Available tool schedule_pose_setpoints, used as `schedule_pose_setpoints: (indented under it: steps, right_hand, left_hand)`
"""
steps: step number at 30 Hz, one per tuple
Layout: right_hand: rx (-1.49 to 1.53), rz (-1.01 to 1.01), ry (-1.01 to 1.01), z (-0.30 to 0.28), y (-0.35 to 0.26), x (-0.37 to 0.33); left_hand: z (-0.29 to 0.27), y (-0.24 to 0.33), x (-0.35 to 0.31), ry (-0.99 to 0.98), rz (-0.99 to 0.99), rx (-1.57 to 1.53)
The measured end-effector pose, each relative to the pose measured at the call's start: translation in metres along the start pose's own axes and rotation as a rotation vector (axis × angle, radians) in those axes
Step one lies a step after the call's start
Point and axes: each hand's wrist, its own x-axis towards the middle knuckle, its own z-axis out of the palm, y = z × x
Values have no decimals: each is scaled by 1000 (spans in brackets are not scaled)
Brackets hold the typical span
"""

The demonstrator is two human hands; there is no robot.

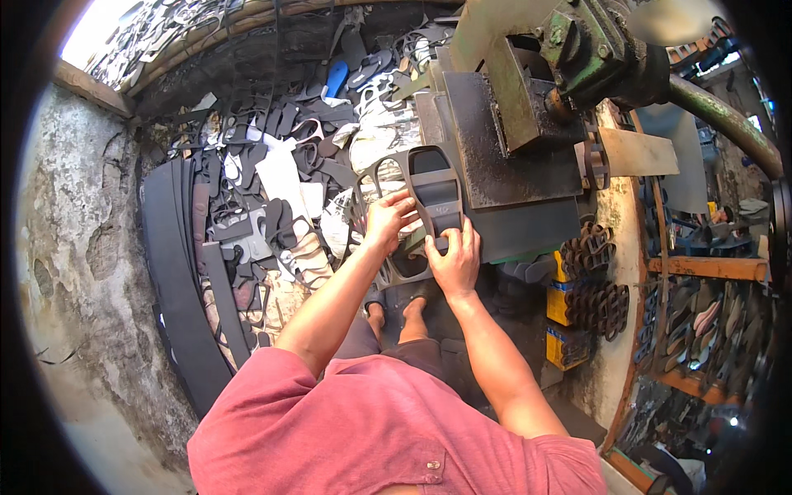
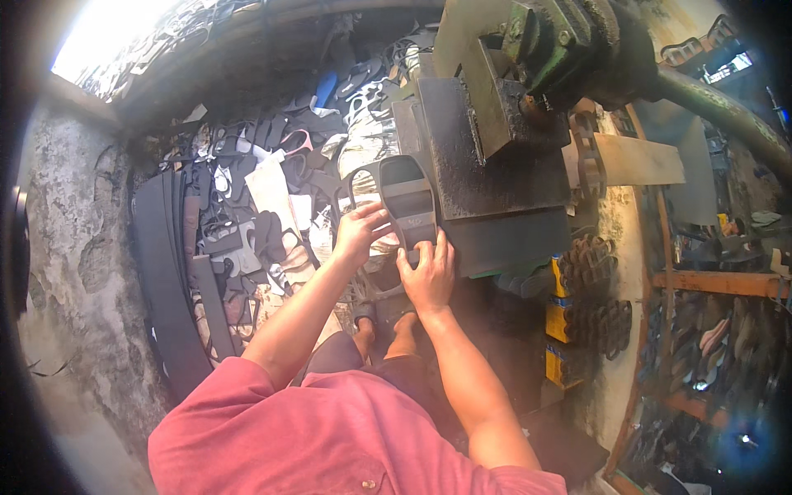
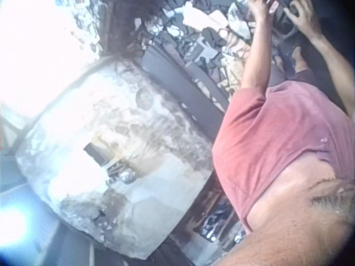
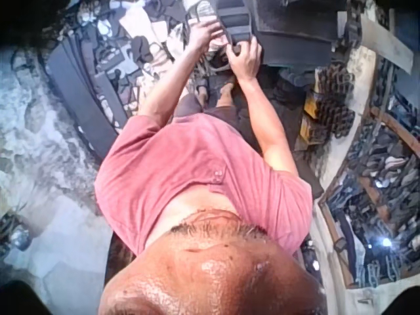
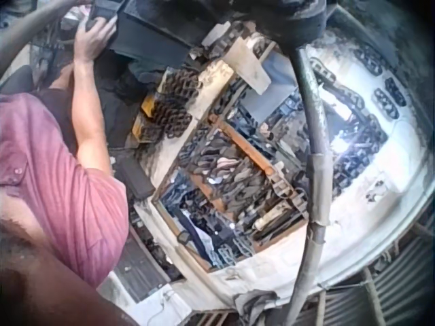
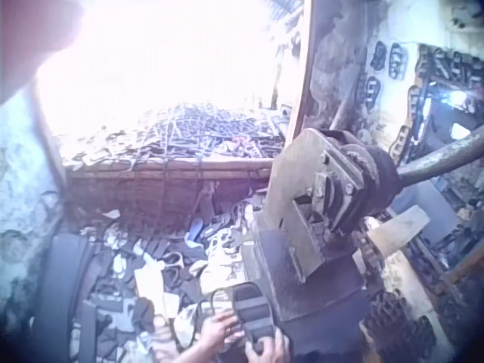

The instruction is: The person uses a manual press machine to cut shoe soles from a green material. They repeatedly place the material under the press, operate the lever, and remove the cut soles. The cut soles are then stacked on the floor.

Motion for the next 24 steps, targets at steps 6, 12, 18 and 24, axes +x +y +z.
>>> schedule_pose_setpoints:
  steps: [6,12,18,24]
  right_hand:
    - [115,46,-94,-16,4,-1]
    - [45,34,-113,-24,44,-42]
    - [41,-25,-120,-25,47,-46]
    - [50,18,-126,-23,52,-49]
  left_hand:
    - [11,7,-3,43,85,16]
    - [19,11,-10,-14,156,109]
    - [7,-7,2,-20,215,51]
    - [12,3,-7,-118,176,31]
